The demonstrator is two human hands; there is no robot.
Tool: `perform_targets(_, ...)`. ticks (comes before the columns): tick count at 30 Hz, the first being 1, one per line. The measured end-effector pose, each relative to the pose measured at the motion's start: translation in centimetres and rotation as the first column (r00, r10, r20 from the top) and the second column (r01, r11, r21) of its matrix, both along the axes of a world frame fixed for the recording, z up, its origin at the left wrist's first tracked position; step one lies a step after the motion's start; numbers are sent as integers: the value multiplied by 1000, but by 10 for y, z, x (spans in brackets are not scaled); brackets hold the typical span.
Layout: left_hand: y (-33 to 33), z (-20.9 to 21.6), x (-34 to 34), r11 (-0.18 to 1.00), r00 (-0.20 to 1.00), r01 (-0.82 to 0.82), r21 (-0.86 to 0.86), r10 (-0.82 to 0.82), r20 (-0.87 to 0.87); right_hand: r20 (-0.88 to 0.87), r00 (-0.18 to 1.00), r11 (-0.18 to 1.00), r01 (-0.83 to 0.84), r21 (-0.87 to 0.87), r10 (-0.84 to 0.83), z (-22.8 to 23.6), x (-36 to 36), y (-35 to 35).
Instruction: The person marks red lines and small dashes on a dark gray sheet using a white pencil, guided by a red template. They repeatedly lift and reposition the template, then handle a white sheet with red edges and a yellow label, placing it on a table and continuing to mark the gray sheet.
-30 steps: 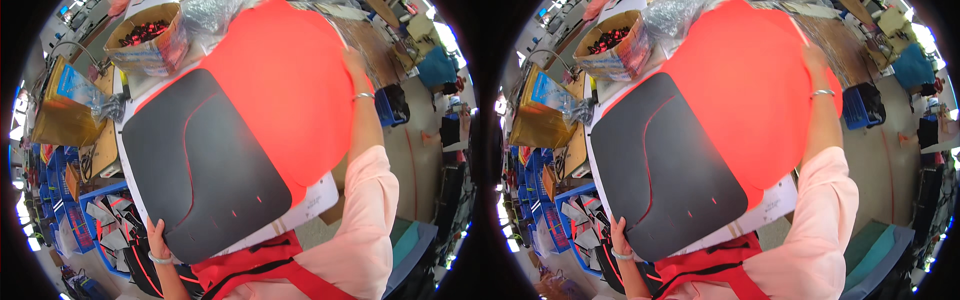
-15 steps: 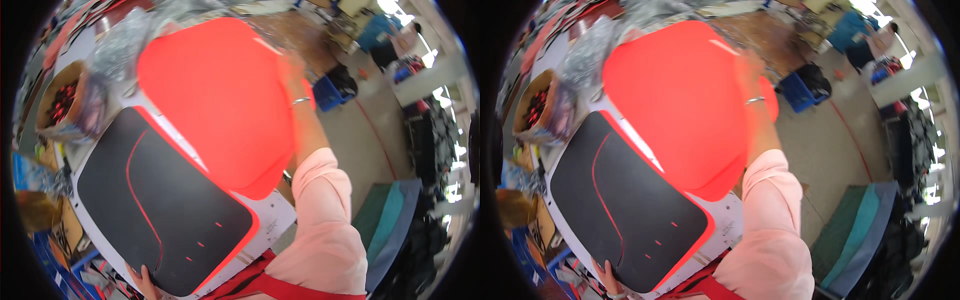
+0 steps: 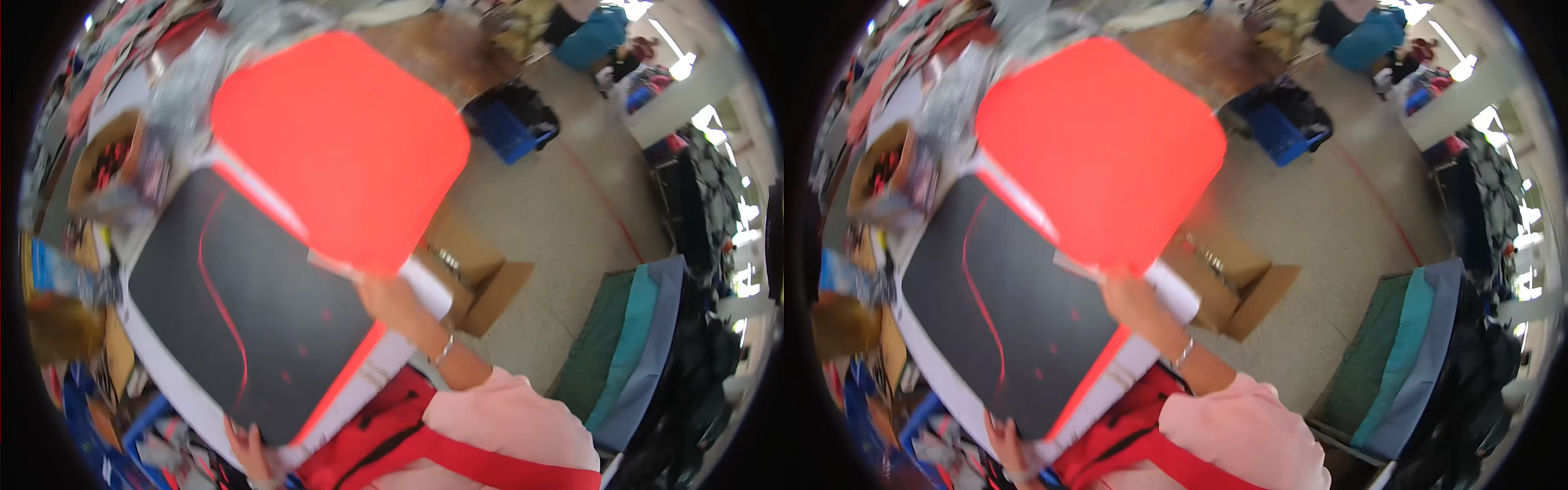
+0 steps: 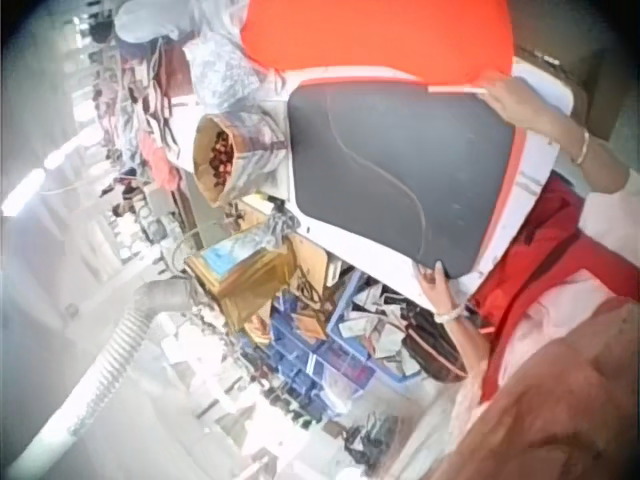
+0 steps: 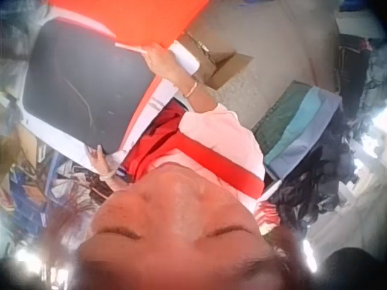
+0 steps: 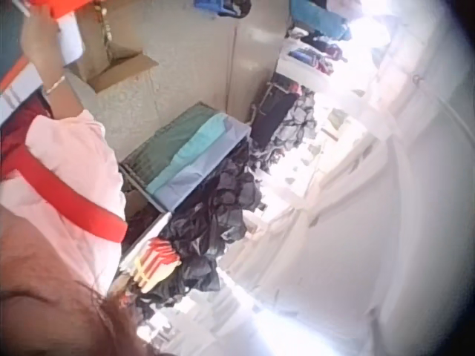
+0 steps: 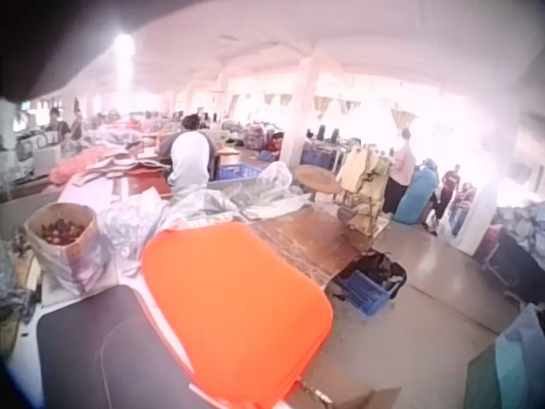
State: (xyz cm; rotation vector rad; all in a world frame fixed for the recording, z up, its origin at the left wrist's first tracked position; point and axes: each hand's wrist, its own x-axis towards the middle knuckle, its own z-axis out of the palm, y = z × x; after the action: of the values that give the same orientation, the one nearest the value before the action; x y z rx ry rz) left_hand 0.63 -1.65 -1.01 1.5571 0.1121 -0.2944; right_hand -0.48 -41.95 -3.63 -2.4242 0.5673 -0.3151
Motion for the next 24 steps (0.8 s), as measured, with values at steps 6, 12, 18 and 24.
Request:
perform_targets(6,7,10,19,919,993,108,379,-80,-88,35,992,976,117,184,-125,2,7,-11)
perform_targets(12,18,10,21,905,990,141,401,-129,-58,-168,982,996,91,12,-88,27,10,-1)
perform_targets(18,12,32,17,1000,982,4,-10,-5,-188,-189,981,997,55,51,-44,25,7,-9)
perform_targets(24,26,2,13,988,976,44,-147,-74,-204,-114,993,995,39,97,-28,20,4,-11)
